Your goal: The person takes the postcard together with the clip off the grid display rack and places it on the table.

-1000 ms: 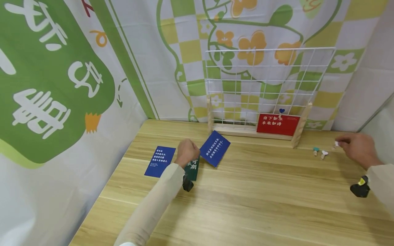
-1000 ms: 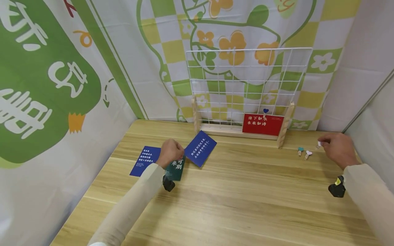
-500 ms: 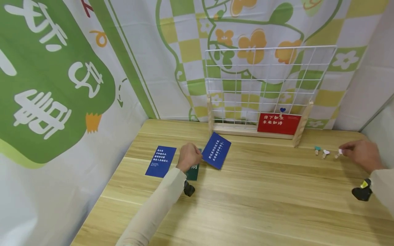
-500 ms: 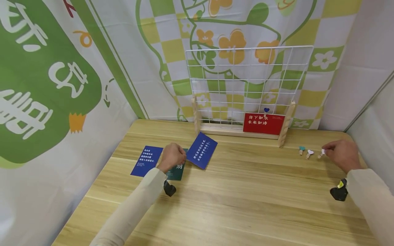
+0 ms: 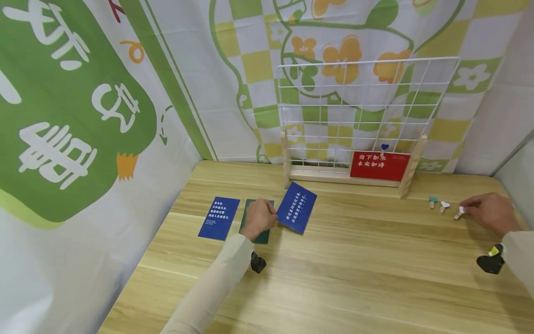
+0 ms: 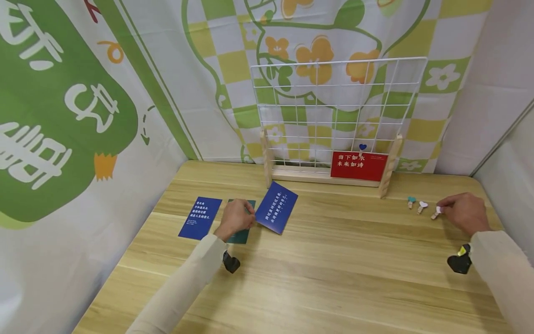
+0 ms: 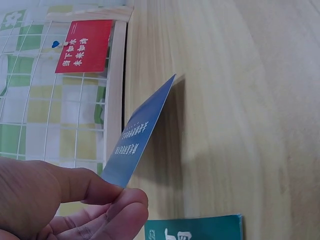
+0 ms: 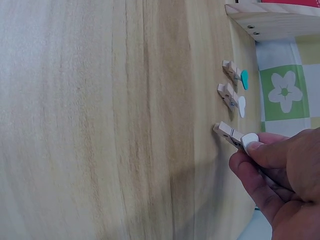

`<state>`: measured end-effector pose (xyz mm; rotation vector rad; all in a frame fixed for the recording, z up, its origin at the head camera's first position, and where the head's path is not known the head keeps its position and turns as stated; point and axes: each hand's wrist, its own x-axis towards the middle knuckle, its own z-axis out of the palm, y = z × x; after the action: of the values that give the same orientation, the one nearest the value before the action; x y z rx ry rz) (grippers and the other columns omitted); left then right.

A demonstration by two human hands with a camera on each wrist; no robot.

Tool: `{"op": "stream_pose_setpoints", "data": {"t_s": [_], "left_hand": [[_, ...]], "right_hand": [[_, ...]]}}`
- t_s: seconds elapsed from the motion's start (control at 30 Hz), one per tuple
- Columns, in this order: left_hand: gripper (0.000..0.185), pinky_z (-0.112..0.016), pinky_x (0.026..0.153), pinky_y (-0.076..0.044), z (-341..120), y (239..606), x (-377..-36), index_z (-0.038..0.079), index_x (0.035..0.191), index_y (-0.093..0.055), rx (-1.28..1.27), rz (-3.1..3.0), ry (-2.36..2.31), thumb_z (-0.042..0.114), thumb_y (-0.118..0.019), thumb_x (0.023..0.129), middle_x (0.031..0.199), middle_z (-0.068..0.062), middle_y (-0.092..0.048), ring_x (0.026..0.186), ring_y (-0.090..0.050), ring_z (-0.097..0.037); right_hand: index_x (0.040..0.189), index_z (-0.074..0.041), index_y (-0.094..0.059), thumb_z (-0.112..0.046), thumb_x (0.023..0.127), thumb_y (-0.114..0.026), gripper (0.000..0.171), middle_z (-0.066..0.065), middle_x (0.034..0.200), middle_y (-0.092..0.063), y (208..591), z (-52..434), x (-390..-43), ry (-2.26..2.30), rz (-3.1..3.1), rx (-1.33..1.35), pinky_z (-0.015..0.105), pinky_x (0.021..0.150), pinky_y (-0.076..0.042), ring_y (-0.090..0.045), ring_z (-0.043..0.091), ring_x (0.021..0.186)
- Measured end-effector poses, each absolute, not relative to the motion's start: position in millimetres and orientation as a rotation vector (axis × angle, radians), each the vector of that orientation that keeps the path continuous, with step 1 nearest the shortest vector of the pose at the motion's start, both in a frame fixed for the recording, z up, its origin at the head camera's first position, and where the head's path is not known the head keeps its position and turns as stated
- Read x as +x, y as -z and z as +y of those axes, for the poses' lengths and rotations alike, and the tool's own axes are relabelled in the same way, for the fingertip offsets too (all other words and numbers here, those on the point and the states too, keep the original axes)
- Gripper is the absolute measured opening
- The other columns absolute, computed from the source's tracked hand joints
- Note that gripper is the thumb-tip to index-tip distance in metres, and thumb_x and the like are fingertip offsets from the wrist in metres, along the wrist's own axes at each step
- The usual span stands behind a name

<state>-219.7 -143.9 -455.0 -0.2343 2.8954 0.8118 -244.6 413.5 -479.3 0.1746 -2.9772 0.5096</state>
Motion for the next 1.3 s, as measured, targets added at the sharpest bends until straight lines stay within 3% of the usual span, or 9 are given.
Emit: {"op": "stream_pose_setpoints", "data": {"t_s": [0.23,0.5,0.83,1.03,1.3], "left_hand": [[0.003,-0.032,0.066,-0.055,-144.7,459.0,-214.7,0.010,0.079,-0.073,-0.201,2.933,-0.799,0.009,-0.075,0.077,0.085,-0.007,-0.072,0.072,-0.062,-0.019],[0.012,-0.036,0.069,-0.054,-142.4,462.6,-202.4,0.012,0.075,-0.067,-0.236,2.946,-0.829,0.004,-0.076,0.074,0.084,-0.008,-0.069,0.076,-0.060,-0.023],[0.018,-0.035,0.072,-0.054,-141.8,472.3,-188.2,0.013,0.068,-0.063,-0.259,2.921,-0.814,0.003,-0.077,0.073,0.078,-0.004,-0.066,0.075,-0.060,-0.020],[0.019,-0.030,0.066,-0.053,-141.1,475.3,-181.5,0.012,0.064,-0.062,-0.228,2.895,-0.798,0.001,-0.077,0.072,0.072,-0.002,-0.065,0.067,-0.058,-0.017],[0.022,-0.021,0.046,-0.046,-138.7,474.8,-176.3,0.009,0.066,-0.059,-0.237,2.768,-0.861,-0.002,-0.075,0.077,0.057,-0.003,-0.062,0.047,-0.058,-0.014]], "right_hand": [[0.089,0.009,-0.071,-0.001,0.083,-0.068,0.012,0.030,0.087,-0.070,479.2,411.1,-245.8,-0.506,-2.985,0.186,0.055,0.065,-0.050,-0.062,0.053,0.082],[0.091,0.008,-0.071,-0.005,0.082,-0.067,0.016,0.029,0.087,-0.070,480.7,410.1,-248.6,-0.529,-3.050,0.121,0.048,0.063,-0.050,-0.063,0.052,0.083],[0.091,0.009,-0.071,-0.005,0.082,-0.066,0.017,0.029,0.086,-0.070,486.1,408.8,-249.1,-0.548,-3.061,0.058,0.052,0.066,-0.049,-0.063,0.051,0.083],[0.090,0.009,-0.070,-0.005,0.082,-0.066,0.017,0.029,0.086,-0.070,486.4,408.0,-248.9,-0.545,-3.048,0.052,0.054,0.068,-0.049,-0.062,0.051,0.083],[0.092,0.011,-0.069,-0.004,0.085,-0.065,0.017,0.030,0.087,-0.070,483.8,405.8,-247.5,-0.534,-3.066,0.057,0.058,0.072,-0.047,-0.061,0.053,0.085]]}}
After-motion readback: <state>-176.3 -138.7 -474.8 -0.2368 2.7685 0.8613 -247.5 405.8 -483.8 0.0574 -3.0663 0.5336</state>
